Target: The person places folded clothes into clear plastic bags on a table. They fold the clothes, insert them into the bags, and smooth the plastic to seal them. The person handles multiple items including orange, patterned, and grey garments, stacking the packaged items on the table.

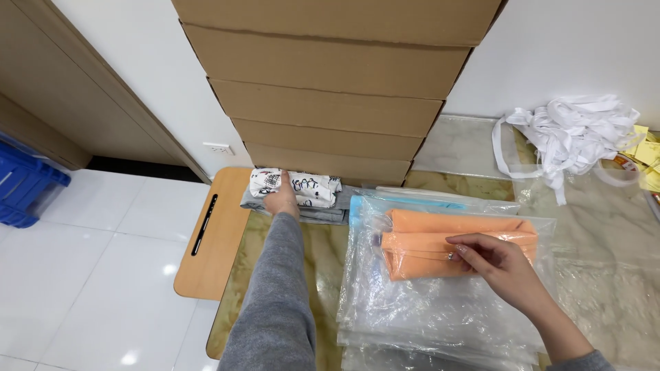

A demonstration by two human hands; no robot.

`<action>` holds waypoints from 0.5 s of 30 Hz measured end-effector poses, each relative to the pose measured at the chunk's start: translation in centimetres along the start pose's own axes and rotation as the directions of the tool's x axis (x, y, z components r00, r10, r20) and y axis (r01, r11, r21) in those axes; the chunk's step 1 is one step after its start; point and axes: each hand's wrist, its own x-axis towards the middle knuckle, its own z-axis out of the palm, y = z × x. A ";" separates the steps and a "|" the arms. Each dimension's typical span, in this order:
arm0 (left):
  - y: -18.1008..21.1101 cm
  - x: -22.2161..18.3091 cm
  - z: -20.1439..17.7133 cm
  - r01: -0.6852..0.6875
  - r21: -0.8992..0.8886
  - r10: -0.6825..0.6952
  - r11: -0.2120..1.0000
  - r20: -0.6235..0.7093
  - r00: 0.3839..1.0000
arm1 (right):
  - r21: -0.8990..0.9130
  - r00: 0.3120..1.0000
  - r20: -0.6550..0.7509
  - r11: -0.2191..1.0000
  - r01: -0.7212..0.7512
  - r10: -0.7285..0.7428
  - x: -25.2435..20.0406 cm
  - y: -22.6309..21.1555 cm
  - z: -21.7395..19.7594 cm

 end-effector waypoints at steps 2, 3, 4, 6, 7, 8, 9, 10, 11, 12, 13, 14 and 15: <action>0.5 1.3 0.8 0.115 -0.153 -0.116 0.982 0.006 0.993 | 0.047 0.999 -0.038 0.999 -0.019 0.020 0.2 0.0 0.1; 0.6 1.7 0.6 0.113 -0.150 -0.114 0.982 0.006 0.994 | 0.050 0.999 -0.039 0.999 -0.019 0.021 0.3 -0.2 0.3; 0.6 2.0 0.6 0.078 -0.111 -0.074 0.991 0.036 0.997 | 0.045 0.999 -0.041 0.999 -0.020 0.022 0.3 -0.5 0.4; 0.1 3.5 0.9 0.039 -0.069 -0.035 0.997 0.068 0.997 | 0.044 0.999 -0.044 0.999 -0.024 0.026 0.4 -1.0 0.7; -0.5 4.7 1.2 -0.007 -0.102 0.010 0.995 0.028 1.000 | 0.061 0.999 -0.035 0.998 -0.020 0.023 0.4 -1.2 0.8; -1.2 5.8 1.7 -0.054 -0.133 0.053 0.990 -0.012 0.999 | 0.077 0.999 -0.026 0.997 -0.017 0.019 0.4 -1.4 0.9; -1.4 4.6 0.7 -0.055 -0.129 0.054 0.990 -0.011 0.998 | 0.080 0.999 -0.028 0.997 -0.020 0.023 0.2 -1.7 0.9; -1.5 3.5 -0.4 -0.115 -0.271 0.134 0.956 0.053 0.990 | 0.088 1.000 -0.016 0.996 -0.017 0.019 0.0 -2.0 1.0; -1.6 2.2 -1.4 -0.161 -0.410 0.221 0.898 0.104 0.970 | 0.096 1.000 -0.005 0.995 -0.014 0.014 -0.2 -2.3 1.0; -1.0 -0.2 -3.0 -0.165 -0.409 0.226 0.897 0.104 0.969 | 0.101 1.000 -0.007 0.995 -0.012 0.013 -0.1 -2.0 1.1; -0.4 -2.8 -4.5 -0.197 -0.533 0.329 0.823 0.164 0.930 | 0.102 0.999 -0.001 0.994 0.048 -0.048 0.0 -1.7 1.0; 0.0 -5.5 -6.1 -0.208 -0.647 0.432 0.733 0.207 0.878 | 0.105 0.994 0.006 0.989 0.106 -0.107 -0.1 -1.3 1.0; 1.0 -9.3 -7.8 -0.211 -0.645 0.434 0.734 0.208 0.876 | 0.109 0.994 0.005 0.988 0.106 -0.107 0.0 -1.6 1.2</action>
